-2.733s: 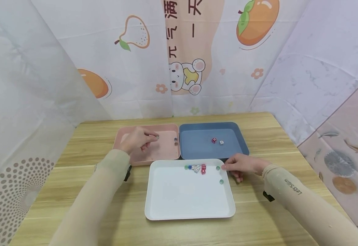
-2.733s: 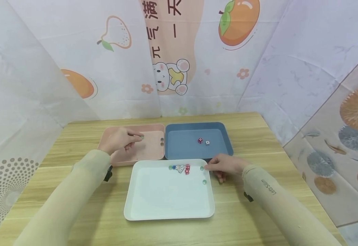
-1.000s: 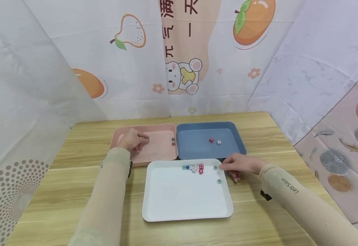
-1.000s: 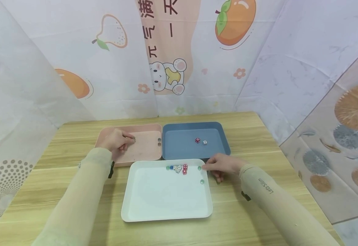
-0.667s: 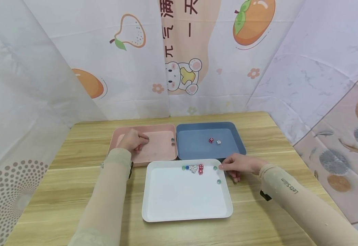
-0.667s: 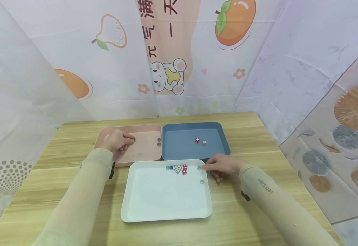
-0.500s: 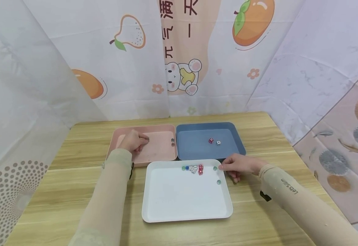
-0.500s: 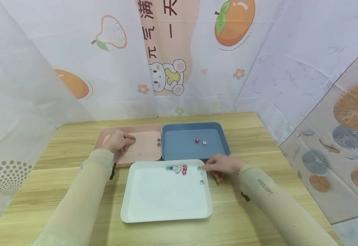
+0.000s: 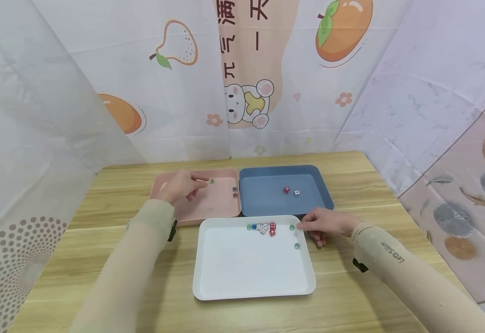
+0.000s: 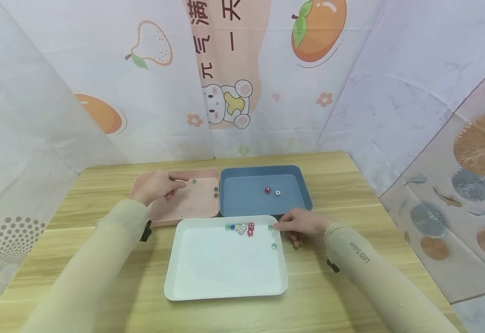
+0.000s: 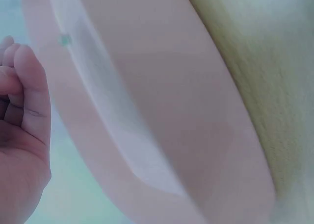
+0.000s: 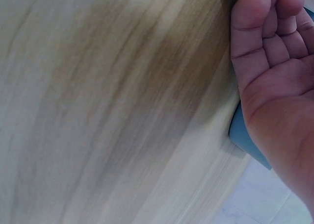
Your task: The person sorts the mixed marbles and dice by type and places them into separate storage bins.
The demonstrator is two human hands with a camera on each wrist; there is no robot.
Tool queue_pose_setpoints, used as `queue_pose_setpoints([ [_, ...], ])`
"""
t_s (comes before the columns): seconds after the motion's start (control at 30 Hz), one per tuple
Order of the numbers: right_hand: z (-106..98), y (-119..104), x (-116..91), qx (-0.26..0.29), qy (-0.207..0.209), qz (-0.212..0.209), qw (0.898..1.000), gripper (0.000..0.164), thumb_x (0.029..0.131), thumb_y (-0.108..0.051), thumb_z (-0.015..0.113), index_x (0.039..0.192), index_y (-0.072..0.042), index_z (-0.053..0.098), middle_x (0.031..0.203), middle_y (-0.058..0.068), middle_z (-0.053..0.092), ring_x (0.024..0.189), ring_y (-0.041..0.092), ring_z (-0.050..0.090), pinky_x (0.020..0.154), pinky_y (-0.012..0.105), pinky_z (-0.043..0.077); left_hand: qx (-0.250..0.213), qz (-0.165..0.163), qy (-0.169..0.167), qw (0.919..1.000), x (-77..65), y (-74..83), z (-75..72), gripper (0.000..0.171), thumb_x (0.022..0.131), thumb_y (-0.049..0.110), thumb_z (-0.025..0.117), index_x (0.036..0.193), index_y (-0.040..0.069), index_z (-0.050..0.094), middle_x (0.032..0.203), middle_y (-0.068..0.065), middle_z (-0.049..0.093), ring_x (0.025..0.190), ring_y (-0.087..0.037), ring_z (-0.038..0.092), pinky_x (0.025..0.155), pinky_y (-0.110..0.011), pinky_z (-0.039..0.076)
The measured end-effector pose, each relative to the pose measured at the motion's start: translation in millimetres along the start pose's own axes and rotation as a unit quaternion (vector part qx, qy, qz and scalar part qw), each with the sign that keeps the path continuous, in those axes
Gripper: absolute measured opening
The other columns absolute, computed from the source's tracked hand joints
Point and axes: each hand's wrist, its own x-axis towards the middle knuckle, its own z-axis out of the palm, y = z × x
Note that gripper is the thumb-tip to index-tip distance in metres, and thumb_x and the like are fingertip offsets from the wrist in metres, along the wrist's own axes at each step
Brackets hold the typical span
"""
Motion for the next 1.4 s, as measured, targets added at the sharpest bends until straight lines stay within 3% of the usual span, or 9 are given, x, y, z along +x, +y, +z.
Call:
queue_pose_setpoints([
  [0.1, 0, 0, 0, -0.001, 0.000, -0.001, 1.000, 0.048, 0.103, -0.040, 0.062, 0.076, -0.001, 0.062, 0.057, 0.005, 0.057, 0.051, 0.017, 0.060, 0.055, 0.030, 0.054, -0.019, 0.021, -0.016, 0.9995, -9.3, 12.6, 6.5, 0.034, 0.099, 0.024, 0.070, 0.131, 0.013, 0.071, 0.061, -0.004, 0.054, 0.053, -0.017, 0.050, 0.064, -0.031, 0.046],
  [0.27, 0, 0, 0, -0.005, 0.002, 0.000, 1.000, 0.048, 0.103, -0.041, 0.061, 0.076, -0.001, 0.063, 0.057, 0.005, 0.057, 0.052, 0.017, 0.060, 0.055, 0.030, 0.054, -0.050, 0.066, -0.028, 0.9962, -27.5, 27.0, 27.2, 0.031, 0.098, 0.023, 0.072, 0.127, 0.014, 0.073, 0.065, -0.010, 0.060, 0.052, -0.019, 0.049, 0.057, -0.034, 0.047],
  [0.4, 0, 0, -1, -0.007, 0.004, 0.001, 1.000, 0.048, 0.103, -0.040, 0.061, 0.076, -0.001, 0.063, 0.057, 0.005, 0.057, 0.052, 0.017, 0.061, 0.056, 0.030, 0.054, -0.024, 0.114, -0.035, 0.9926, -42.7, 36.5, 47.3, 0.029, 0.099, 0.029, 0.070, 0.126, 0.019, 0.075, 0.067, -0.014, 0.061, 0.053, -0.019, 0.048, 0.052, -0.029, 0.042],
  [0.5, 0, 1, -1, -0.008, 0.006, 0.001, 1.000, 0.048, 0.103, -0.040, 0.061, 0.077, -0.001, 0.063, 0.057, 0.005, 0.057, 0.052, 0.018, 0.061, 0.056, 0.031, 0.055, -0.014, 0.126, -0.051, 0.9906, -49.7, 44.6, 63.9, 0.030, 0.099, 0.031, 0.070, 0.126, 0.020, 0.075, 0.070, -0.019, 0.063, 0.051, -0.018, 0.050, 0.054, -0.029, 0.048],
  [0.6, 0, 1, -2, -0.008, 0.007, 0.000, 1.000, 0.048, 0.103, -0.040, 0.061, 0.077, 0.000, 0.063, 0.057, 0.006, 0.057, 0.052, 0.018, 0.061, 0.056, 0.031, 0.055, -0.036, 0.114, -0.083, 0.9894, -54.5, 50.9, 80.8, 0.032, 0.097, 0.028, 0.073, 0.127, 0.017, 0.074, 0.075, -0.023, 0.067, 0.051, -0.022, 0.054, 0.060, -0.035, 0.057],
  [0.73, 0, 1, -2, -0.009, 0.005, 0.001, 1.000, 0.049, 0.103, -0.041, 0.061, 0.078, 0.001, 0.063, 0.057, 0.006, 0.057, 0.052, 0.018, 0.061, 0.056, 0.031, 0.055, -0.061, 0.100, -0.117, 0.9861, -59.8, 53.3, 101.0, 0.033, 0.095, 0.023, 0.075, 0.127, 0.013, 0.074, 0.079, -0.022, 0.070, 0.052, -0.033, 0.054, 0.060, -0.037, 0.059],
  [0.87, 0, 0, -2, -0.009, 0.007, 0.002, 1.000, 0.049, 0.103, -0.041, 0.061, 0.077, 0.000, 0.063, 0.058, 0.006, 0.057, 0.052, 0.018, 0.061, 0.057, 0.031, 0.055, -0.062, 0.087, -0.115, 0.9876, -61.6, 50.9, 113.8, 0.032, 0.094, 0.021, 0.076, 0.124, 0.012, 0.076, 0.078, -0.019, 0.072, 0.048, -0.028, 0.052, 0.056, -0.035, 0.058],
  [1.17, -1, 0, -1, -0.015, 0.006, 0.002, 1.000, 0.048, 0.103, -0.041, 0.061, 0.076, -0.001, 0.062, 0.058, 0.006, 0.057, 0.052, 0.017, 0.060, 0.056, 0.030, 0.055, -0.020, 0.058, -0.106, 0.9925, -60.9, 49.1, 119.7, 0.028, 0.094, 0.018, 0.076, 0.122, 0.013, 0.077, 0.073, -0.017, 0.071, 0.040, -0.015, 0.050, 0.050, -0.035, 0.055],
  [1.4, -1, 0, 0, -0.012, 0.007, 0.003, 1.000, 0.049, 0.103, -0.041, 0.062, 0.075, -0.001, 0.062, 0.057, 0.006, 0.057, 0.052, 0.018, 0.061, 0.056, 0.031, 0.055, -0.038, 0.059, -0.110, 0.9915, -59.1, 61.2, 120.5, 0.028, 0.095, 0.018, 0.075, 0.122, 0.010, 0.076, 0.076, -0.019, 0.071, 0.044, -0.018, 0.054, 0.054, -0.033, 0.059],
])
